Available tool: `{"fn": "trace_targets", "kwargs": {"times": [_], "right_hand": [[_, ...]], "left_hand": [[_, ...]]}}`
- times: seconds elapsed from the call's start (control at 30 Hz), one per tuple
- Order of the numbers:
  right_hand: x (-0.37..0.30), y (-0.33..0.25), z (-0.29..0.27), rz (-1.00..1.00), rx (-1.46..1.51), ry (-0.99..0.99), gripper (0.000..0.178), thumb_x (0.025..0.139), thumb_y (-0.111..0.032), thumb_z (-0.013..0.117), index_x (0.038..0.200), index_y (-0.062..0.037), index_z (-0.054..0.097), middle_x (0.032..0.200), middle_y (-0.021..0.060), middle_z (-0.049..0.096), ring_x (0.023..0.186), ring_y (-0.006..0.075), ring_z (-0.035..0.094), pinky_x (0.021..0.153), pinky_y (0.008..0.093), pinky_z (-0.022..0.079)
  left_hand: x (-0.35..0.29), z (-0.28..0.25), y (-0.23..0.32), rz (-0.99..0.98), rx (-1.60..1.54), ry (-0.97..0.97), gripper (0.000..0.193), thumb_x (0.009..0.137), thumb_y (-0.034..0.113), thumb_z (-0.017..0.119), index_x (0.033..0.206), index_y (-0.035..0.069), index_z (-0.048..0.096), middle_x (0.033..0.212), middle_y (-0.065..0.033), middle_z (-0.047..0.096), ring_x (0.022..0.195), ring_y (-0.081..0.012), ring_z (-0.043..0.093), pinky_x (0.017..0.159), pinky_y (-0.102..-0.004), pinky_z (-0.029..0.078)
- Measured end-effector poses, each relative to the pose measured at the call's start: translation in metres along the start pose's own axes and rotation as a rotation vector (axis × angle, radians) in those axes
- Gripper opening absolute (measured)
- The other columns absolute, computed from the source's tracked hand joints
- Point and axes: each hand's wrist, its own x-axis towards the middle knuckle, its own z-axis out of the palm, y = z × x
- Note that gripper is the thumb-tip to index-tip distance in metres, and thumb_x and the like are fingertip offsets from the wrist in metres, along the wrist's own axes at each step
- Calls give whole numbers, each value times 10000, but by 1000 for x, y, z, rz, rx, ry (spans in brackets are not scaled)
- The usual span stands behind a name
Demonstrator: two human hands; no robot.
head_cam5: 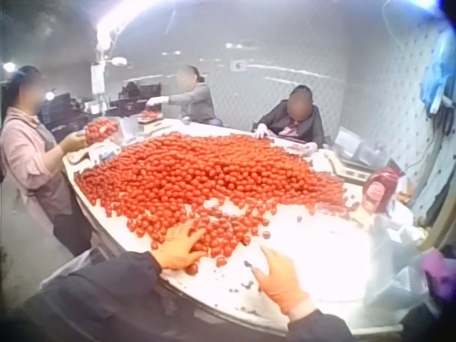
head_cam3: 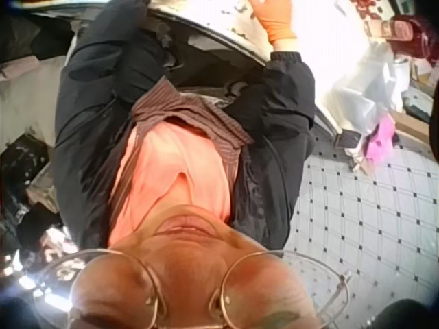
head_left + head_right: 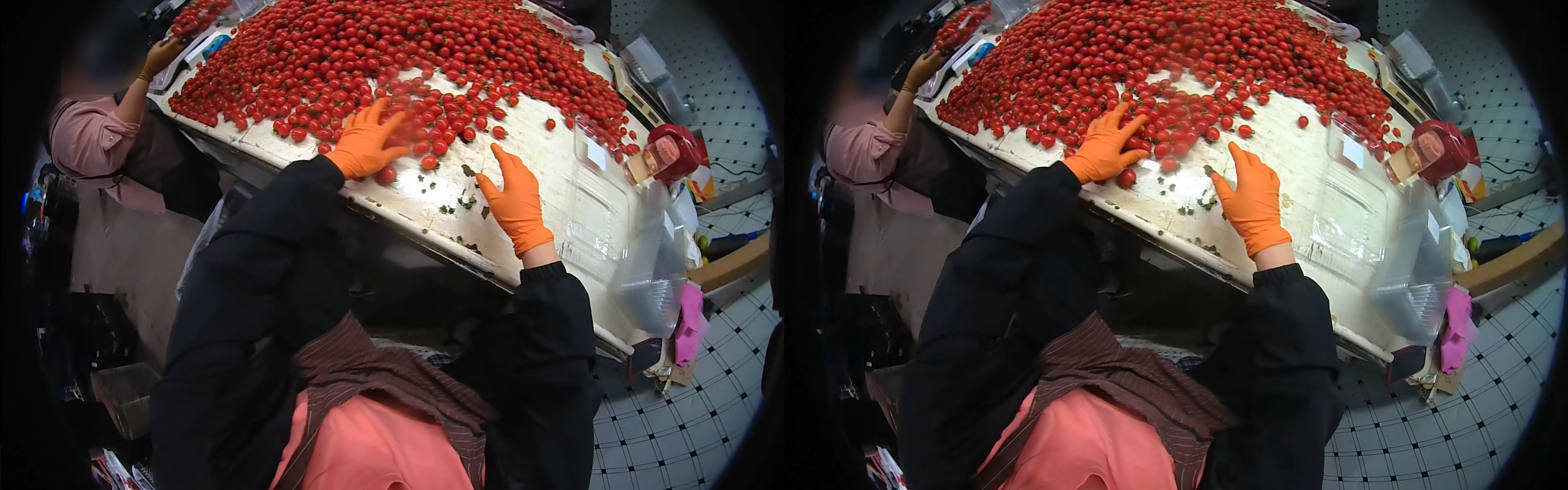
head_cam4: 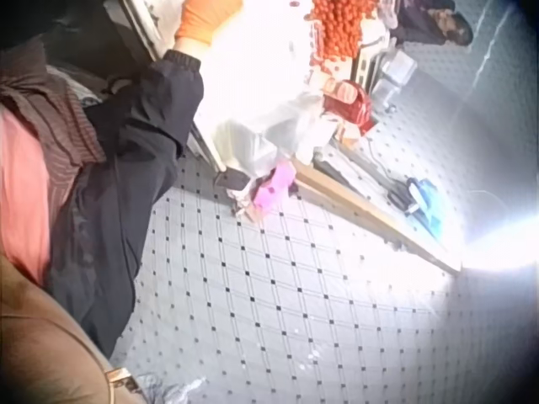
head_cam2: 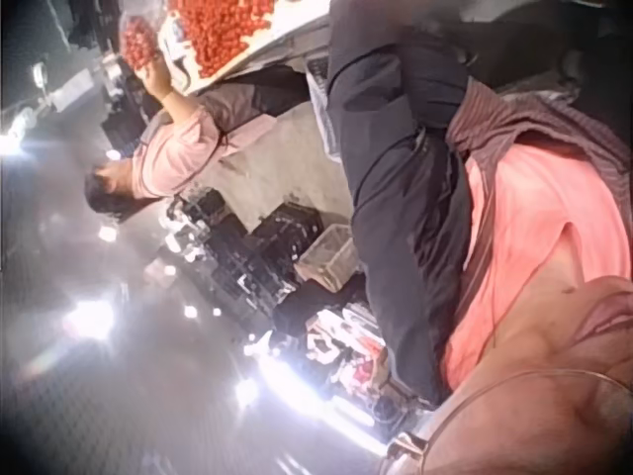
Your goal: The person sorts cherry tomatoes on a large table, picking them by hand and placing them into clear plastic containers. The person also removes green stems and debris from the tomatoes during the process.
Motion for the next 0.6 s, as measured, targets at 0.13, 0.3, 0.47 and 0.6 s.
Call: {"fn": "trace_targets", "kwargs": {"times": [0.13, 0.3, 0.47, 0.6], "right_hand": [[-3, 3, 2, 17, -32, -38, 578, 814, -305, 650, 1320, -85, 475, 1181, 147, 562, 1092, 324, 520, 960, 439, 358], [-8, 16, 12, 10, -20, -45, 538, 805, -293, 649, 1277, -78, 510, 1172, 138, 569, 1044, 336, 531, 921, 435, 393], [-2, 7, 14, -46, 119, -64, 379, 793, -231, 660, 1143, -98, 602, 1137, 115, 588, 966, 315, 565, 824, 400, 463], [0, 1, 22, 7, 134, -77, 346, 793, -158, 659, 1126, -85, 599, 1063, 112, 604, 940, 290, 595, 806, 378, 488]], "left_hand": [[-2, -5, 47, 103, -126, -57, 622, 839, 451, 633, 1357, 151, 464, 1420, -214, 340, 1228, -394, 388, 1021, -455, 344], [-34, -15, 79, 160, -101, -153, 579, 841, 297, 619, 1371, 155, 433, 1381, -143, 416, 1232, -370, 397, 1036, -486, 289], [-37, -15, 58, 76, 21, -122, 538, 844, 286, 618, 1342, 143, 473, 1416, -121, 399, 1285, -369, 358, 1055, -513, 252], [-13, -14, 50, 70, -44, -27, 498, 816, 236, 664, 1279, 116, 524, 1349, -129, 457, 1229, -359, 416, 1018, -483, 320]]}}
